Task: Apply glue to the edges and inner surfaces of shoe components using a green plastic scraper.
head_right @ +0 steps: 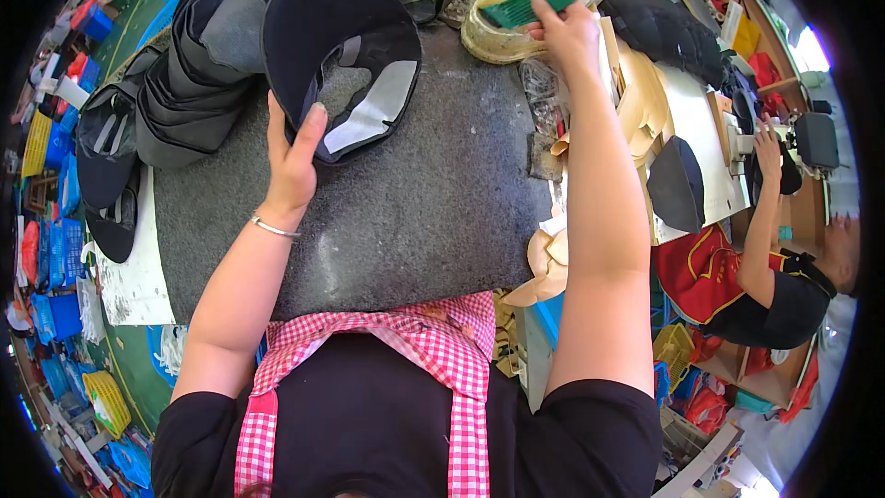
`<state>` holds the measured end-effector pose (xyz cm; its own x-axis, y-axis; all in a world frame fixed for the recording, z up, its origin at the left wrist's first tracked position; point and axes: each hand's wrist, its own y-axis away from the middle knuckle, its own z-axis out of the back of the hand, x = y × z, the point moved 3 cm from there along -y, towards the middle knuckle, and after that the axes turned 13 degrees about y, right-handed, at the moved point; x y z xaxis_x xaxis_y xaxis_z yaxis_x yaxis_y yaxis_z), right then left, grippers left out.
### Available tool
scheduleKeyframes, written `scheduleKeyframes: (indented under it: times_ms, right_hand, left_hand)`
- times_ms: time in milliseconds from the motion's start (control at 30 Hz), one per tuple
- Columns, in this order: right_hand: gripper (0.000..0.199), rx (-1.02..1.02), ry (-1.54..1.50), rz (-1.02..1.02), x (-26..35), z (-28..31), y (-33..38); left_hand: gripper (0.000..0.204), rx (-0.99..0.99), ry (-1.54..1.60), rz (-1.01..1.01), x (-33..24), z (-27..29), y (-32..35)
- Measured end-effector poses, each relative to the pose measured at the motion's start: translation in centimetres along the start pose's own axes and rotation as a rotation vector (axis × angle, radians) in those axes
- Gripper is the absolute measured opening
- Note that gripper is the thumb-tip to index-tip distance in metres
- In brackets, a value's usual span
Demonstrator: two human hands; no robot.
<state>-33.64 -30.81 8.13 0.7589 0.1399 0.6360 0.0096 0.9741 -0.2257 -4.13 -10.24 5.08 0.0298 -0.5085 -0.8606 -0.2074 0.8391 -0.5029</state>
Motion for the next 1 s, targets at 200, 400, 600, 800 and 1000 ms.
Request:
scheduleKeyframes:
  times_ms: [200, 400, 600, 800, 1000]
  right_hand:
    - [0.016, 0.237, -0.636, -0.318, -5.0, 0.1, 0.5]
    - [0.017, 0.393, -0.752, -0.140, 2.9, -1.4, 10.3]
    - [0.013, -0.023, -0.125, 0.374, 7.5, -6.8, 12.7]
    - [0.014, 0.216, -0.186, 0.504, 10.7, -7.9, 20.6]
    - [0.010, -0.224, -0.044, 0.614, 12.2, -7.4, 15.6]
  left_hand:
    - [0.049, 0.048, 0.086, 0.226, -0.4, 0.1, -0.4]
    - [0.041, -0.004, 0.029, 0.183, 0.5, -0.7, -1.1]
    - [0.036, -0.029, 0.037, 0.176, 0.9, -1.3, -0.3]
    - [0.040, -0.156, 0.139, 0.228, 1.8, 0.6, 4.2]
    - [0.045, -0.137, 0.206, 0.242, 1.0, 0.4, 4.3]
